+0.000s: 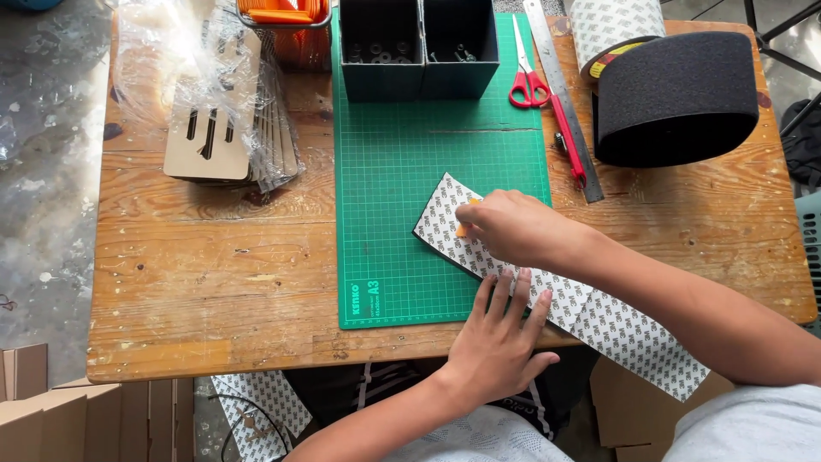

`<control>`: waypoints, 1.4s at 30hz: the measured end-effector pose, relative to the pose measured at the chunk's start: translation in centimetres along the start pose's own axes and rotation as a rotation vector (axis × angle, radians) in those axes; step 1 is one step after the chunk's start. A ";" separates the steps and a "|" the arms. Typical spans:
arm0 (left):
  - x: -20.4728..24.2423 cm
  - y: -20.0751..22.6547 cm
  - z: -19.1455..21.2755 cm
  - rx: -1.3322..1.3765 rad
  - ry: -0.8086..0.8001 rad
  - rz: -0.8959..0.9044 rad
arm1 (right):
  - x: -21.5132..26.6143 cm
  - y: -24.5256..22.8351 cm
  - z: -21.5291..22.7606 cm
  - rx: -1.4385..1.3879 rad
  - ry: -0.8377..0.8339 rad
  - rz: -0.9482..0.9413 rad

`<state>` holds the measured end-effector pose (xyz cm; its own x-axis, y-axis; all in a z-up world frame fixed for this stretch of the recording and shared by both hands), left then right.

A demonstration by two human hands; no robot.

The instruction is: The person applies double-sided adhesive tape to a strip of white material, smooths it with a plastic scraper, and cuts it to size using a utility knife and ruler. They then peel the backing and attach a black foam strip to the adhesive surface, smoothing it down before trimming the excess foam with scissors.

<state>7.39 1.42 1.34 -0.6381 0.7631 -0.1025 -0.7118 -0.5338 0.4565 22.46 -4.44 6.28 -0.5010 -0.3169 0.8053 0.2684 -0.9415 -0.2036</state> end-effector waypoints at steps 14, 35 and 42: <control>0.5 -0.5 3.1 0.120 0.132 -0.043 | -4.4 -4.1 5.0 -0.141 0.095 0.103; -0.4 -0.2 -0.6 -0.269 0.008 0.119 | 5.6 8.6 -6.3 -0.147 0.239 -0.019; -0.3 -0.3 -0.4 -0.254 -0.019 0.132 | 1.9 4.6 -1.9 -0.199 0.155 0.100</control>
<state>7.62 1.21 0.88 -0.7260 0.6866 -0.0394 -0.6754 -0.7011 0.2286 21.20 -9.56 5.81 -0.6043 -0.4084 0.6841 0.1638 -0.9040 -0.3950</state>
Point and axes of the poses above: each hand's wrist, its own x-axis away from the middle knuckle, its own z-axis out of the back of the hand, y = z × x, the point moved 4 cm from there along -x, towards the middle knuckle, and after that the axes turned 15 degrees about -y, right-handed, at the moved point
